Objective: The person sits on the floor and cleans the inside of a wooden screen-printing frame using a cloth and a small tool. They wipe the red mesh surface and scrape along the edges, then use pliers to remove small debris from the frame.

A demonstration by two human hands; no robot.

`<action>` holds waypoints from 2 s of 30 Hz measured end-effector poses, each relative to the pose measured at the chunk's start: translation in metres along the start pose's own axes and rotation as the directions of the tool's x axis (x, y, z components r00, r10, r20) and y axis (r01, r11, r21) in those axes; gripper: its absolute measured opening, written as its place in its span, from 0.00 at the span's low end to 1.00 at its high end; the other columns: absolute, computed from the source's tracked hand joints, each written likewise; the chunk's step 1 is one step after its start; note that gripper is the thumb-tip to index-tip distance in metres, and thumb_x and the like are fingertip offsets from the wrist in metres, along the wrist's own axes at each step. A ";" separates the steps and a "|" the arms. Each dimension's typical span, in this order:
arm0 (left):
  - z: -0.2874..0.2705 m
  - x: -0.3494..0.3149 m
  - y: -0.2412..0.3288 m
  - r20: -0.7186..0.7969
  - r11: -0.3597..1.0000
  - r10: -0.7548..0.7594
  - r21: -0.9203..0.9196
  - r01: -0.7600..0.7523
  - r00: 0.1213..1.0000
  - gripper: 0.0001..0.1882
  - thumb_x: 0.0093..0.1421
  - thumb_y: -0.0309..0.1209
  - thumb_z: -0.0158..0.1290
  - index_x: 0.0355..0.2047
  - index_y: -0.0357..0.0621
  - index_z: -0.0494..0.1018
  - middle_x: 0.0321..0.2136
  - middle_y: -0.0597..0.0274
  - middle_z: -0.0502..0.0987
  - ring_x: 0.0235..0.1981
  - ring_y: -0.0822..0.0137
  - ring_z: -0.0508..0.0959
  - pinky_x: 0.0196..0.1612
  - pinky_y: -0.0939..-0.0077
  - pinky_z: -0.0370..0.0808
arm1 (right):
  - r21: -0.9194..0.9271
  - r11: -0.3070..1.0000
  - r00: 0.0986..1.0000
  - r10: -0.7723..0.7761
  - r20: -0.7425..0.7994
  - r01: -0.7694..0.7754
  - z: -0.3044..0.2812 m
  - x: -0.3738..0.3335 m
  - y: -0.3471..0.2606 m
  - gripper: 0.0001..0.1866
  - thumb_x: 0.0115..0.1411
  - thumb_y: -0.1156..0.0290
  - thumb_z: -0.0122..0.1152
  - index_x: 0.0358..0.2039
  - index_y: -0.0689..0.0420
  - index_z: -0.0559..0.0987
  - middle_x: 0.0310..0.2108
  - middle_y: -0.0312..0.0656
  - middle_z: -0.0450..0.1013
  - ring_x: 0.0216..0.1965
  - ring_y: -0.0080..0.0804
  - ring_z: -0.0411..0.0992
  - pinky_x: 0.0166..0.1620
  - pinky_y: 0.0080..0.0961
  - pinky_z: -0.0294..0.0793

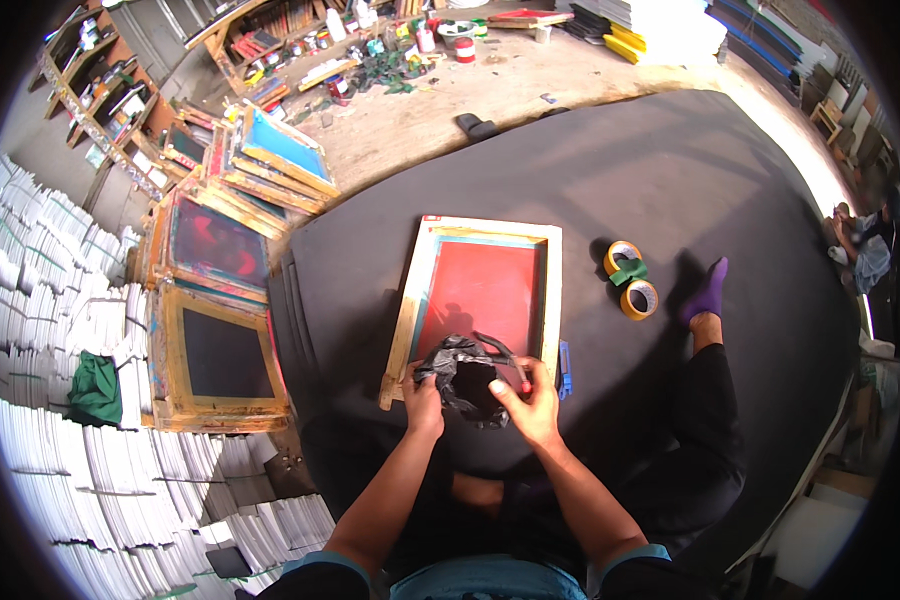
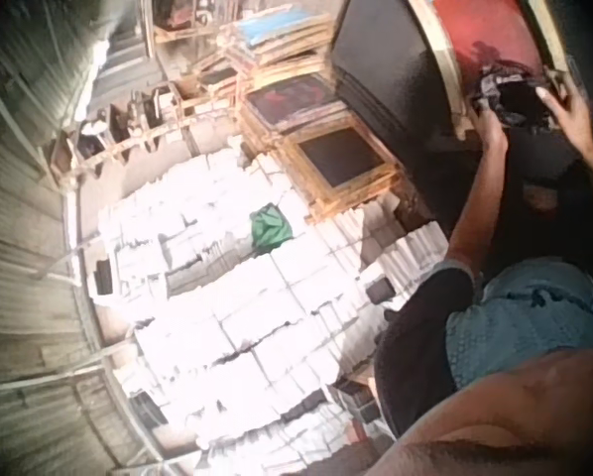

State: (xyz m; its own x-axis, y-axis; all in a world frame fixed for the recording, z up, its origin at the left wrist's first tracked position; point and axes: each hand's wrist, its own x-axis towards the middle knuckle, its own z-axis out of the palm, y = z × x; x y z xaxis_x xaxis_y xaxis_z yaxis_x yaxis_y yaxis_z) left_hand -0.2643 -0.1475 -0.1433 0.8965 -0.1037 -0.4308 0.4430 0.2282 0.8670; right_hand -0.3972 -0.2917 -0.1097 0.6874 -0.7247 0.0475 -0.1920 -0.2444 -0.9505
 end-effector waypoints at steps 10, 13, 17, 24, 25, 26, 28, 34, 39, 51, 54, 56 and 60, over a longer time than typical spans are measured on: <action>-0.073 0.055 0.035 0.287 0.773 0.291 0.492 -0.401 0.912 0.24 0.59 0.14 0.59 0.55 0.41 0.71 0.36 0.57 0.80 0.40 0.68 0.80 0.47 0.70 0.77 | -0.289 0.951 0.994 0.106 -0.030 -0.110 0.028 0.056 0.007 0.09 0.55 0.73 0.69 0.37 0.59 0.86 0.29 0.53 0.82 0.33 0.55 0.82 0.40 0.45 0.79; -0.046 0.002 0.087 0.327 0.495 0.583 0.584 -0.644 0.744 0.35 0.53 0.20 0.67 0.60 0.49 0.65 0.50 0.51 0.73 0.47 0.57 0.77 0.49 0.63 0.77 | -0.262 0.931 0.961 0.274 0.044 -0.254 0.051 0.062 -0.002 0.12 0.55 0.73 0.68 0.39 0.62 0.87 0.33 0.55 0.84 0.35 0.46 0.85 0.43 0.41 0.80; -0.080 -0.009 0.105 0.563 -0.383 0.825 0.511 -0.770 -0.037 0.12 0.51 0.31 0.69 0.36 0.58 0.82 0.46 0.62 0.73 0.44 0.60 0.75 0.55 0.58 0.71 | -0.146 0.932 0.938 0.342 0.061 -0.331 0.097 0.061 -0.017 0.14 0.52 0.69 0.71 0.35 0.67 0.86 0.33 0.53 0.85 0.34 0.38 0.84 0.42 0.39 0.81; -0.120 0.011 0.106 0.730 -0.371 0.530 0.657 -0.656 0.432 0.13 0.53 0.40 0.69 0.39 0.55 0.86 0.53 0.65 0.79 0.60 0.54 0.73 0.67 0.45 0.64 | 0.164 0.943 0.918 0.224 0.327 -0.288 0.176 0.065 -0.051 0.07 0.51 0.75 0.67 0.29 0.66 0.82 0.21 0.42 0.76 0.18 0.33 0.73 0.25 0.34 0.72; -0.141 0.019 0.102 0.673 -0.319 0.447 0.735 -0.598 0.589 0.25 0.52 0.54 0.69 0.45 0.56 0.86 0.63 0.56 0.74 0.73 0.42 0.61 0.72 0.27 0.51 | 0.084 0.859 0.783 0.416 0.463 -0.506 0.178 0.059 -0.093 0.04 0.51 0.77 0.65 0.29 0.63 0.80 0.19 0.37 0.72 0.15 0.27 0.67 0.19 0.28 0.62; -0.143 0.021 0.106 0.659 -0.295 0.466 0.745 -0.598 0.591 0.28 0.50 0.58 0.68 0.46 0.58 0.86 0.64 0.54 0.72 0.74 0.39 0.58 0.71 0.23 0.49 | 0.104 0.840 0.762 0.423 0.490 -0.533 0.185 0.060 -0.100 0.04 0.51 0.78 0.64 0.29 0.62 0.80 0.19 0.36 0.71 0.14 0.25 0.66 0.18 0.27 0.61; -0.147 0.024 0.113 0.627 -0.251 0.500 0.765 -0.593 0.598 0.34 0.47 0.67 0.66 0.48 0.61 0.86 0.67 0.50 0.69 0.76 0.34 0.54 0.69 0.15 0.45 | 0.142 0.795 0.715 0.432 0.549 -0.590 0.197 0.061 -0.108 0.05 0.51 0.80 0.62 0.30 0.60 0.78 0.18 0.34 0.70 0.12 0.21 0.63 0.16 0.25 0.59; -0.193 0.052 0.130 0.449 -0.245 0.542 0.893 -0.378 0.710 0.44 0.37 0.73 0.67 0.49 0.62 0.87 0.75 0.43 0.57 0.78 0.28 0.42 0.66 0.08 0.40 | 0.203 0.794 0.690 0.334 0.642 -0.574 0.233 0.067 -0.123 0.17 0.58 0.67 0.70 0.45 0.62 0.82 0.28 0.38 0.75 0.14 0.20 0.62 0.18 0.22 0.59; -0.253 0.099 0.151 0.138 -0.155 0.529 0.986 -0.064 0.837 0.46 0.37 0.69 0.69 0.56 0.64 0.84 0.78 0.40 0.50 0.79 0.30 0.32 0.68 0.09 0.34 | 0.164 0.868 0.752 0.294 0.590 -0.468 0.241 0.068 -0.109 0.23 0.64 0.60 0.70 0.54 0.60 0.80 0.38 0.44 0.80 0.12 0.17 0.60 0.16 0.21 0.57; -0.355 0.152 0.148 0.028 -0.434 0.423 0.884 0.175 0.906 0.37 0.58 0.51 0.59 0.65 0.50 0.77 0.75 0.48 0.62 0.80 0.33 0.35 0.74 0.22 0.29 | 0.060 0.841 0.753 0.448 0.482 -0.538 0.178 0.051 -0.034 0.16 0.65 0.64 0.68 0.46 0.61 0.80 0.34 0.43 0.79 0.14 0.19 0.63 0.16 0.20 0.60; -0.378 0.143 0.143 0.178 -0.485 0.597 0.857 0.175 0.782 0.35 0.60 0.49 0.58 0.65 0.46 0.76 0.68 0.44 0.71 0.79 0.33 0.44 0.75 0.24 0.35 | -0.011 0.854 0.758 0.467 0.456 -0.520 0.171 0.049 -0.024 0.14 0.65 0.65 0.67 0.46 0.61 0.80 0.33 0.42 0.79 0.14 0.19 0.63 0.16 0.20 0.60; -0.374 0.138 0.139 0.178 -0.468 0.603 0.868 0.164 0.778 0.33 0.63 0.50 0.57 0.63 0.43 0.77 0.62 0.43 0.76 0.76 0.34 0.54 0.74 0.25 0.43 | -0.003 0.860 0.762 0.453 0.463 -0.510 0.168 0.050 -0.012 0.14 0.65 0.66 0.67 0.46 0.62 0.79 0.33 0.42 0.79 0.14 0.19 0.63 0.17 0.20 0.61; -0.340 0.132 0.140 -0.162 -0.168 0.354 0.958 0.233 0.921 0.25 0.67 0.50 0.55 0.51 0.42 0.81 0.49 0.43 0.84 0.60 0.35 0.77 0.63 0.29 0.68 | 0.030 0.850 0.765 0.457 0.454 -0.526 0.173 0.048 -0.004 0.12 0.66 0.68 0.66 0.45 0.63 0.80 0.31 0.41 0.79 0.14 0.19 0.64 0.17 0.20 0.61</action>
State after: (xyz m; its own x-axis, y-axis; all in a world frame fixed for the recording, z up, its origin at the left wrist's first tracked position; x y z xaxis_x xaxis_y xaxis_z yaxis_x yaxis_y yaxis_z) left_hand -0.0870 0.1997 -0.1638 0.9812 0.1422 -0.1308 0.1426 -0.9898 -0.0065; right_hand -0.2423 -0.2142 -0.1562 0.7563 -0.3730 -0.5375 -0.5036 0.1925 -0.8422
